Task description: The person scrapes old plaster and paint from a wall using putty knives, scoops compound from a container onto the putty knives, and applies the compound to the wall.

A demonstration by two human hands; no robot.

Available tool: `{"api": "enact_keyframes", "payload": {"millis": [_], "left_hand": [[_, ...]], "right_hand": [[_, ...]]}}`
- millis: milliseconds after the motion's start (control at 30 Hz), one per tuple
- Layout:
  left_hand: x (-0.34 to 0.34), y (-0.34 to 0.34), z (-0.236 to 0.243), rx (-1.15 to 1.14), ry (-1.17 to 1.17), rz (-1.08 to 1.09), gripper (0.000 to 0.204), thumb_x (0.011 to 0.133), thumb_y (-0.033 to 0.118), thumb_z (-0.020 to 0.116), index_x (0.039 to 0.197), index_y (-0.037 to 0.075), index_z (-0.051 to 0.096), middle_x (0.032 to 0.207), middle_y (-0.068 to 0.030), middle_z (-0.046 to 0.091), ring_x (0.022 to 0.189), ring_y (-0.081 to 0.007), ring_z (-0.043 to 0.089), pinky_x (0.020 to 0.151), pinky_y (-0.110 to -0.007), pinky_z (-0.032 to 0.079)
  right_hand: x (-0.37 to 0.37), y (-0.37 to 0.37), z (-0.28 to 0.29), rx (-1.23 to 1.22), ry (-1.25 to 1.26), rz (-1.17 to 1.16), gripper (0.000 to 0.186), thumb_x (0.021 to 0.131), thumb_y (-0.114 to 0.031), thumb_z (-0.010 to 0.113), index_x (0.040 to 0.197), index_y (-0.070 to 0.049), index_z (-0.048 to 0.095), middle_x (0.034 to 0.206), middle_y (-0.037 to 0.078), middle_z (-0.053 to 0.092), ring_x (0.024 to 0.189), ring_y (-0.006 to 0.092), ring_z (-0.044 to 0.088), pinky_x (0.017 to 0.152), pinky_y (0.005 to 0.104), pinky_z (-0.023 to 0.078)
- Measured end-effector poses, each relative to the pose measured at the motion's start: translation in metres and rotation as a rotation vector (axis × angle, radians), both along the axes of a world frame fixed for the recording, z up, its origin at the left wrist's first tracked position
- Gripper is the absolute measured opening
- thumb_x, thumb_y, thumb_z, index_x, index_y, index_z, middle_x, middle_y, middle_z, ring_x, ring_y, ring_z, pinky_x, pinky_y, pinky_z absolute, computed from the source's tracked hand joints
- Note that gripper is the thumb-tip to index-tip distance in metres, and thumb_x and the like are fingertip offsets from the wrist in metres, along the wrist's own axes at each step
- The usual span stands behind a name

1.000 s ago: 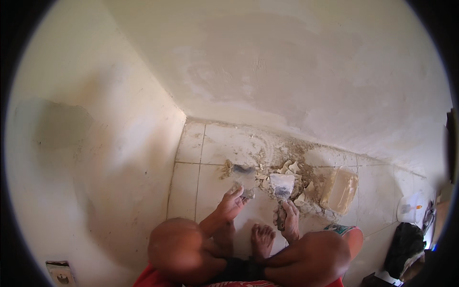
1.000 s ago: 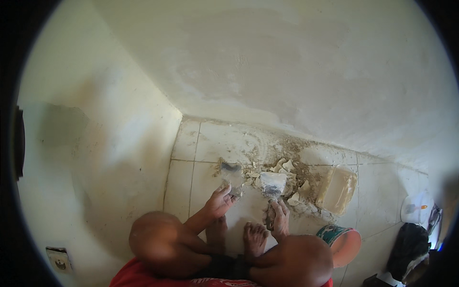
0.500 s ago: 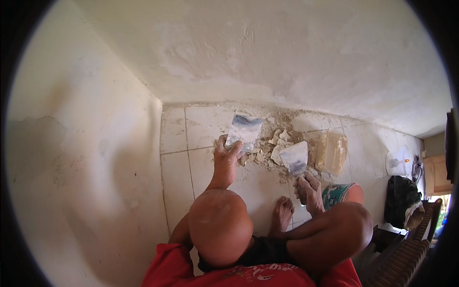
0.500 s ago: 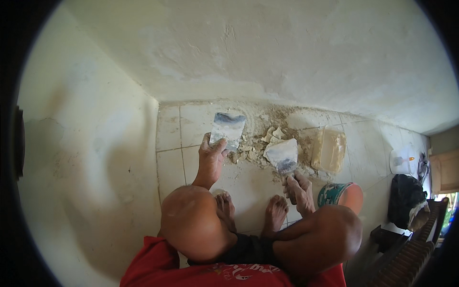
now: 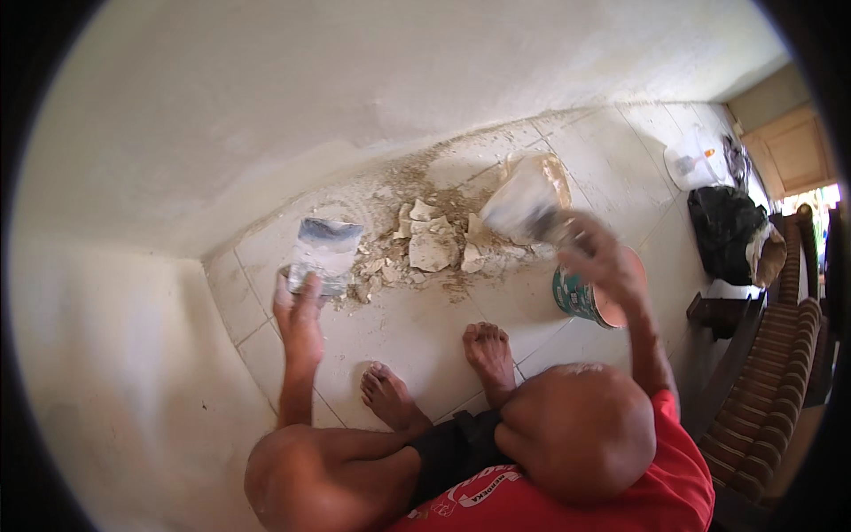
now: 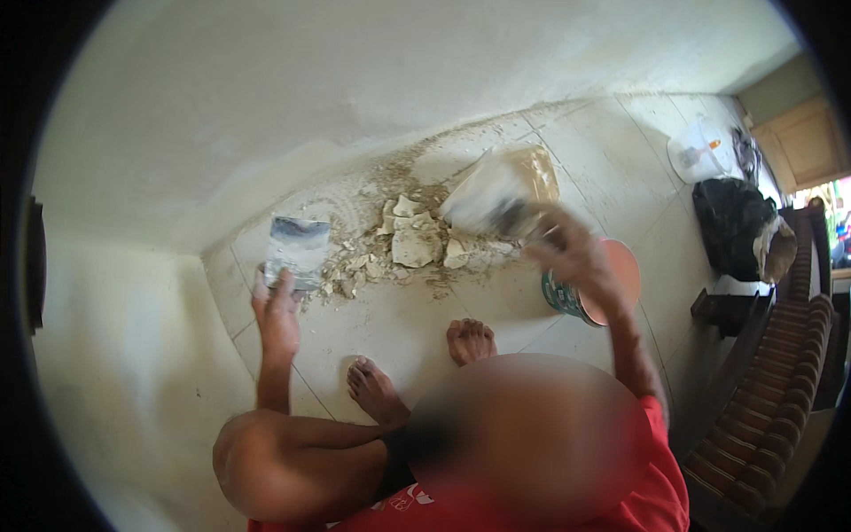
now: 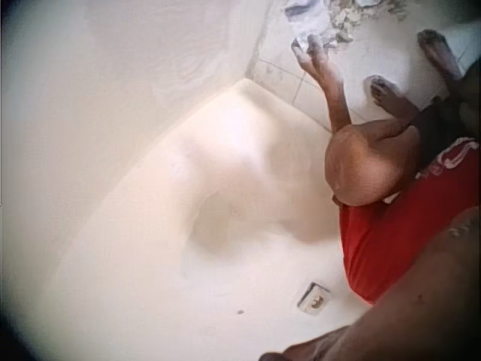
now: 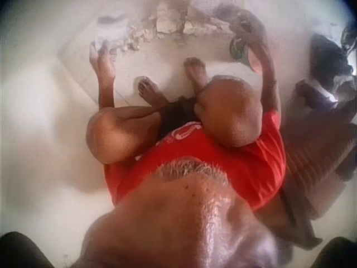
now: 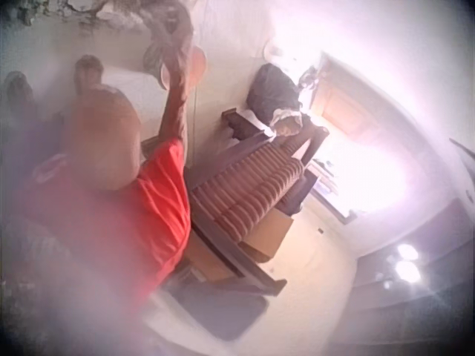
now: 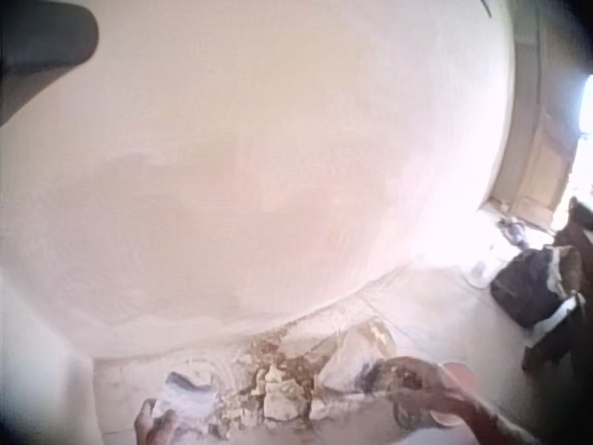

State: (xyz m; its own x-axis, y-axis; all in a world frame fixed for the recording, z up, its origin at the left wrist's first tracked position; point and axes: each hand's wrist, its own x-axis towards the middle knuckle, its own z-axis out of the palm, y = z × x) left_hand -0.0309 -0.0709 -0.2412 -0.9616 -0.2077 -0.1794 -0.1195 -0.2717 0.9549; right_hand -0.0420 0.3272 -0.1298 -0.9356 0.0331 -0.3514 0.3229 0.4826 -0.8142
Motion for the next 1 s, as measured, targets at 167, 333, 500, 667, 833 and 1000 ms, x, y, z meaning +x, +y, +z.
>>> {"api": "enact_keyframes", "payload": {"millis": [167, 333, 500, 667, 833, 1000], "left_hand": [[-0.062, -0.004, 0.072, -0.407, 0.093, -0.395, 0.033, 0.092, 0.021, 0.066, 0.115, 0.003, 0.052, 0.102, -0.004, 0.06, 0.087, -0.0098, 0.056, 0.077, -0.026, 0.048], [-0.126, 0.056, 0.101, -0.566, -0.006, -0.696, 0.031, 0.095, 0.02, 0.06, 0.119, 0.002, 0.051, 0.104, -0.006, 0.059, 0.095, -0.0125, 0.055, 0.087, -0.029, 0.046], [-0.168, 0.139, 0.066, -0.697, 0.069, -0.902, 0.031, 0.099, 0.021, 0.053, 0.127, 0.006, 0.054, 0.116, -0.0126, 0.06, 0.108, -0.0202, 0.057, 0.102, -0.035, 0.042], [-0.175, 0.189, -0.023, -0.552, -0.036, -0.842, 0.044, 0.101, 0.039, 0.047, 0.13, 0.007, 0.056, 0.119, -0.0177, 0.06, 0.108, -0.0266, 0.06, 0.1, -0.039, 0.045], [-0.178, 0.242, -0.062, -0.637, -0.168, -0.937, 0.056, 0.098, 0.049, 0.049, 0.108, -0.004, 0.063, 0.079, -0.0101, 0.067, 0.073, -0.0182, 0.063, 0.069, -0.035, 0.05], [-0.18, 0.268, -0.065, -0.667, -0.187, -0.939, 0.046, 0.095, 0.043, 0.057, 0.093, -0.003, 0.062, 0.067, -0.0042, 0.056, 0.063, -0.0131, 0.052, 0.062, -0.035, 0.045]], "right_hand": [[-0.04, 0.088, 0.026, 0.714, 0.29, 0.158, 0.055, 0.081, -0.02, 0.069, 0.132, -0.003, 0.055, 0.108, 0.015, 0.067, 0.093, 0.0294, 0.064, 0.085, 0.0364, 0.048], [-0.06, 0.12, -0.004, 0.846, 0.283, 0.192, 0.05, 0.081, -0.024, 0.069, 0.125, -0.003, 0.059, 0.105, 0.019, 0.067, 0.098, 0.0331, 0.064, 0.087, 0.0406, 0.047], [-0.074, 0.13, -0.029, 0.63, 0.028, -0.028, 0.042, 0.08, -0.029, 0.071, 0.109, 0.0, 0.059, 0.094, 0.022, 0.065, 0.087, 0.0345, 0.062, 0.079, 0.0417, 0.046], [-0.032, 0.169, -0.04, 0.596, -0.011, -0.169, 0.039, 0.078, -0.029, 0.073, 0.095, 0.001, 0.055, 0.08, 0.018, 0.059, 0.073, 0.0292, 0.056, 0.071, 0.0403, 0.044], [0.004, 0.208, -0.073, 0.446, -0.225, -0.106, 0.035, 0.074, -0.021, 0.074, 0.093, 0.001, 0.055, 0.074, 0.008, 0.051, 0.072, 0.0161, 0.048, 0.067, 0.0342, 0.043], [0.011, 0.223, -0.078, 0.254, -0.166, -0.215, 0.029, 0.073, -0.015, 0.075, 0.092, -0.001, 0.057, 0.075, -0.002, 0.049, 0.069, 0.009, 0.044, 0.061, 0.0267, 0.039]]}}
